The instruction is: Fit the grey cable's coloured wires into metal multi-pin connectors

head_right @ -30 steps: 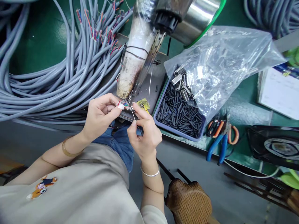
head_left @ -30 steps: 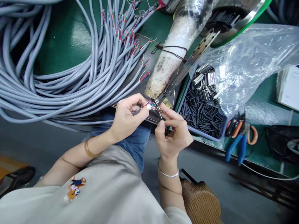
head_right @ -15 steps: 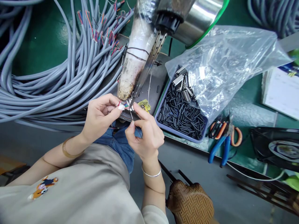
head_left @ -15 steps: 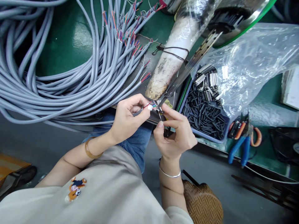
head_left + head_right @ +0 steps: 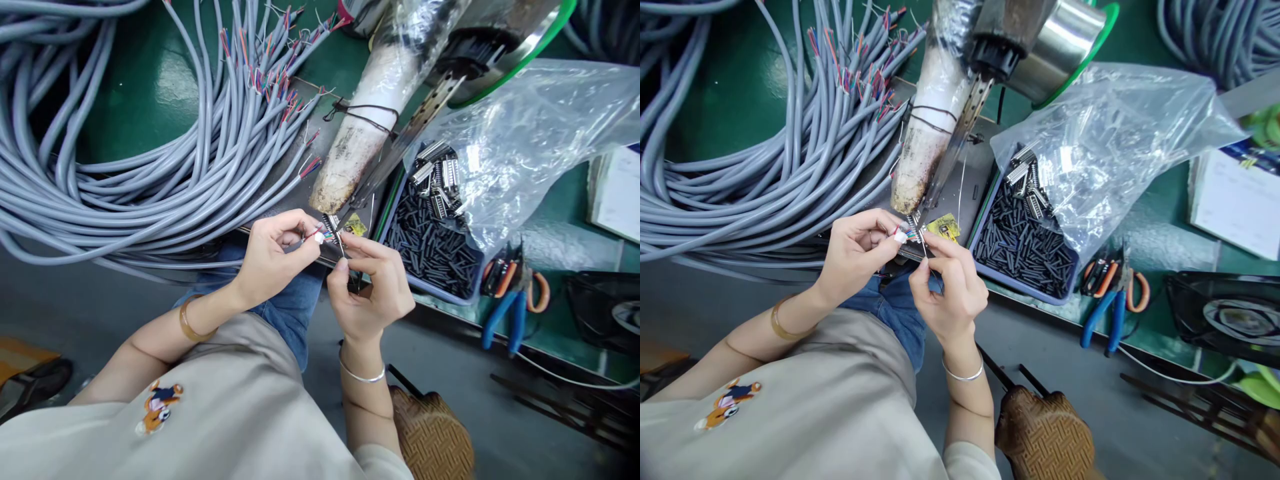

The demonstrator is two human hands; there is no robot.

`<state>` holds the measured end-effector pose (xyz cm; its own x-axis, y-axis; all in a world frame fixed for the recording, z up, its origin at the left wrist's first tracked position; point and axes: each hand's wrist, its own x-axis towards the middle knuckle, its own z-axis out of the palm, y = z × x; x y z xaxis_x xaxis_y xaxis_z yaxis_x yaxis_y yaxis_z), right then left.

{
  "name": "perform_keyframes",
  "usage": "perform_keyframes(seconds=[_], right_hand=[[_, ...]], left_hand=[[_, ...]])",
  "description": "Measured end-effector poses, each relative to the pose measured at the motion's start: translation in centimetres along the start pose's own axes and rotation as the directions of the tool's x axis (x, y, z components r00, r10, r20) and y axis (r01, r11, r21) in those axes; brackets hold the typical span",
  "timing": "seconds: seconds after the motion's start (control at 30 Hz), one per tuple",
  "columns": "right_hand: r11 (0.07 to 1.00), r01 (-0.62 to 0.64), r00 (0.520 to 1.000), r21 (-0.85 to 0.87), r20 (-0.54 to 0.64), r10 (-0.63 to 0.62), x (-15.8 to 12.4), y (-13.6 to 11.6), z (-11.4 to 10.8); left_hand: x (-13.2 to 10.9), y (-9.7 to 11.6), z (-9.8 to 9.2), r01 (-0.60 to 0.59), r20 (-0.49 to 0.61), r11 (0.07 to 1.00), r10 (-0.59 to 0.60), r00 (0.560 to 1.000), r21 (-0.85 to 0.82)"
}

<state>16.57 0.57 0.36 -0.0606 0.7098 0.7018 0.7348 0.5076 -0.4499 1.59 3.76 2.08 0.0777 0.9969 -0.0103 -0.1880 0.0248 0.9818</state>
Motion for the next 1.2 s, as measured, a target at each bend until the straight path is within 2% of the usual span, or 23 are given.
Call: perform_keyframes(seconds=[0.33, 0.57, 0.73, 0.97, 1.2], right_hand=[[0.999, -0.010, 1.000, 0.041, 0.015, 0.010, 0.6, 0.2, -0.2], [0.999, -0.017, 1.000, 0.045, 0.008, 0.017, 1.0, 0.0, -0.3], [0.998, -0.031, 0.999, 0.054, 0.013, 0.030, 1.1, -0.1, -0.3], [0.998, -0.031, 0.999, 0.049, 0.030, 0.029, 0.6, 0.2, -0.3], [0.998, -0.053, 0.999, 0.042, 0.003, 0.053, 0.6, 0.3, -0.3]], left_hand=[[0.2, -0.2, 0.2, -0.074, -0.027, 0.990, 0.078, 0.997, 0.119], [0.2, 0.4, 0.2, -0.123, -0.031, 0.984, 0.128, 0.991, 0.128], [0.2, 0.4, 0.1, -0.088, -0.032, 0.989, 0.093, 0.995, 0.120], [0.2, -0.2, 0.0, 0.024, -0.001, 0.996, -0.024, 1.000, 0.090], [0.3, 0.1, -0.1, 0.045, 0.013, 0.998, -0.045, 0.999, 0.034]])
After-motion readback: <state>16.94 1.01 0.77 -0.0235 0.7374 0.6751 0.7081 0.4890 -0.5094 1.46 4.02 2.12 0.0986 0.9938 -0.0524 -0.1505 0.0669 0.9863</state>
